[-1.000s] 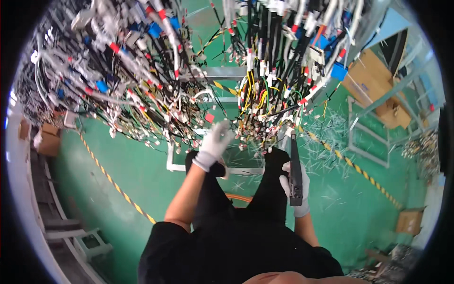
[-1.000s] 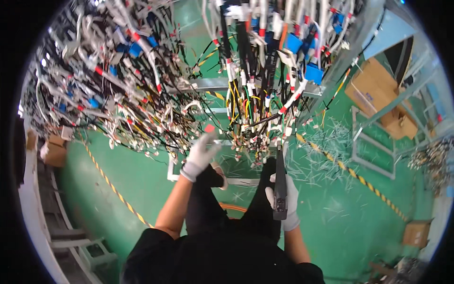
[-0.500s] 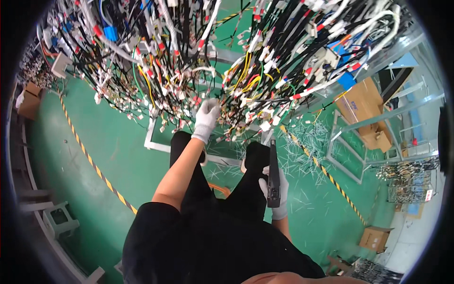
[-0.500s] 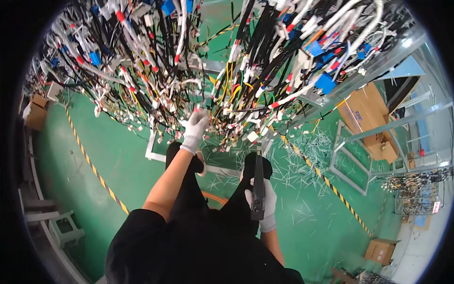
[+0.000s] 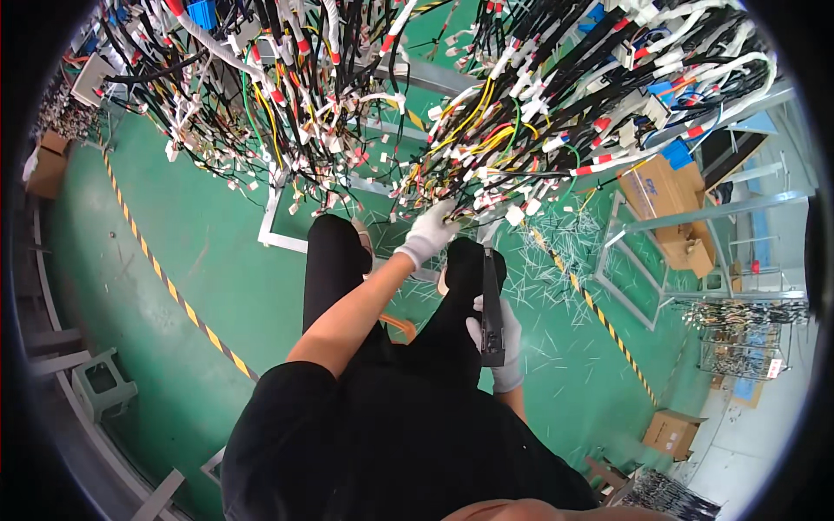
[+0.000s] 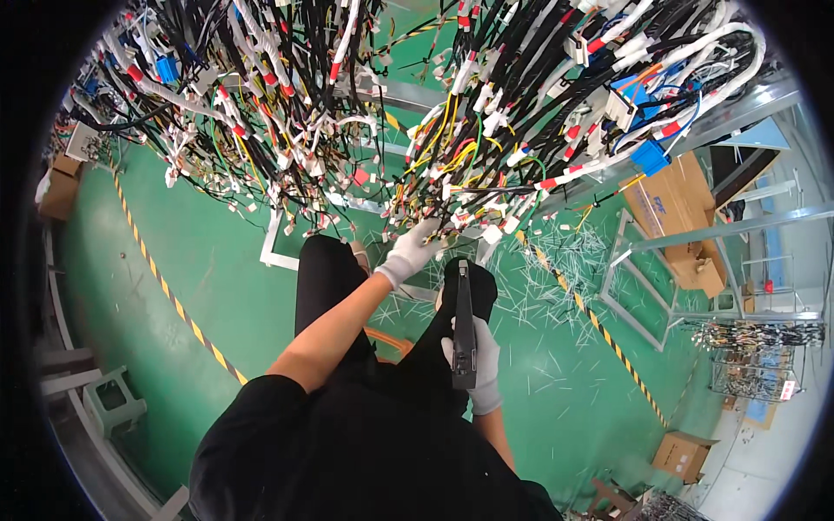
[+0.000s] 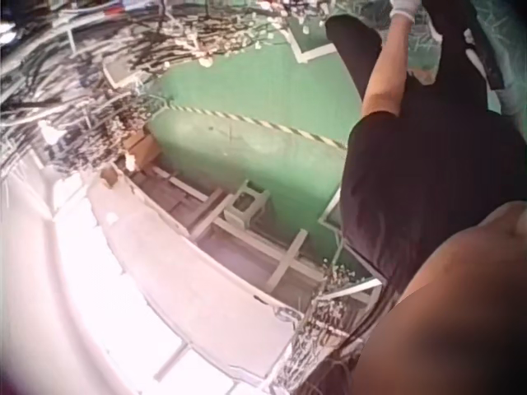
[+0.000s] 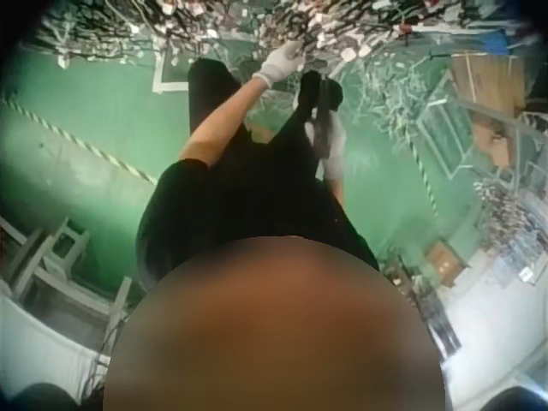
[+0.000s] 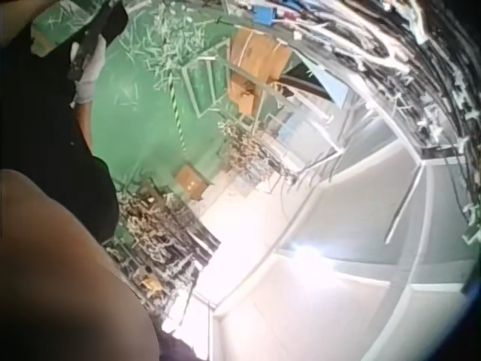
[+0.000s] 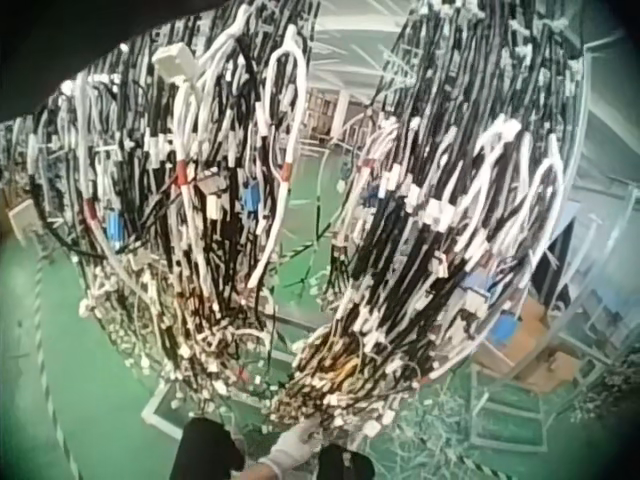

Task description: Use a cable tie gun to secure bundles of wires in a factory environment.

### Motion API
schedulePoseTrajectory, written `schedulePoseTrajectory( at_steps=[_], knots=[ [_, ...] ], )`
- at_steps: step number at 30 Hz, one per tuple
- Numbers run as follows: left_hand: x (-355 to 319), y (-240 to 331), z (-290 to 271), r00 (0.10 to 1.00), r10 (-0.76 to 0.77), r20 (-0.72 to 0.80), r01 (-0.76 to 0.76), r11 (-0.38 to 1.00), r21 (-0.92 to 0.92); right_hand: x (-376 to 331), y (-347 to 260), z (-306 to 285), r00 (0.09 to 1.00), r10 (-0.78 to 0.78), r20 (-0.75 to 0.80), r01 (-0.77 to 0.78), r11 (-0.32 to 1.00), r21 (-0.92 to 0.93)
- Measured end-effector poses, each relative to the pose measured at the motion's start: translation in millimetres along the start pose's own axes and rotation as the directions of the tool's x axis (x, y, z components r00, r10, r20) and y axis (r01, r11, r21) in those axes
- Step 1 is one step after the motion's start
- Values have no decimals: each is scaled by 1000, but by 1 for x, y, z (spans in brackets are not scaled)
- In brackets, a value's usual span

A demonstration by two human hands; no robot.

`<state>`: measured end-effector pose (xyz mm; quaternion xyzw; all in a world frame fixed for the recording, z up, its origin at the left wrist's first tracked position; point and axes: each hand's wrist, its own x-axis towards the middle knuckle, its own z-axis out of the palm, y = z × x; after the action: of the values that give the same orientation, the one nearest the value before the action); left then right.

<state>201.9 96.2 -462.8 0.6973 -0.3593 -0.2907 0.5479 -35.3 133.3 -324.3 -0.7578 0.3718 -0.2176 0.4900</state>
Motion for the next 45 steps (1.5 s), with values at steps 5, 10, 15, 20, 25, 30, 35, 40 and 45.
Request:
schedulePoseTrajectory(
  at_steps=[5, 10, 15, 20, 25, 30, 35, 40, 45],
  knots=[
    [27, 15, 34, 974, -130, 185, 128, 991, 23, -8, 6, -3, 998, 55, -1, -55, 998, -23],
    [8, -14, 22, 748, -43, 662, 332, 888, -318, -6, 10, -13, 997, -7, -79, 3, 999, -43],
    [-31, -31, -31, 773, -92, 628, 461, 762, -456, -2, 18, -17, 993, -62, -103, 62, 998, -5],
    [-65, -13, -68, 705, 14, 709, 518, 672, -529, 2, 15, -4, 998, 5, -58, 5, 987, 161],
    [-108, -15, -81, 863, 8, 505, 402, 592, -698, 3, 17, 12, 1000, 4, -14, -1, 973, 232],
    [-154, 24, -63, 987, 48, -151, -61, 995, -83, 3, 20, 20, 999, 24, 33, -31, 970, 243],
    [-157, 9, -60, 877, 60, -477, -88, 995, -37, 7, 16, 22, 996, 19, 83, -39, 971, 237],
    [-142, 15, -108, 751, 440, -492, -190, 858, 477, 6, 11, 21, 992, -65, 107, 49, 988, 146],
    [-128, 9, -129, 831, 308, -464, -159, 930, 332, 4, 0, 26, 978, -157, 139, 134, 977, 163]
  ],
)
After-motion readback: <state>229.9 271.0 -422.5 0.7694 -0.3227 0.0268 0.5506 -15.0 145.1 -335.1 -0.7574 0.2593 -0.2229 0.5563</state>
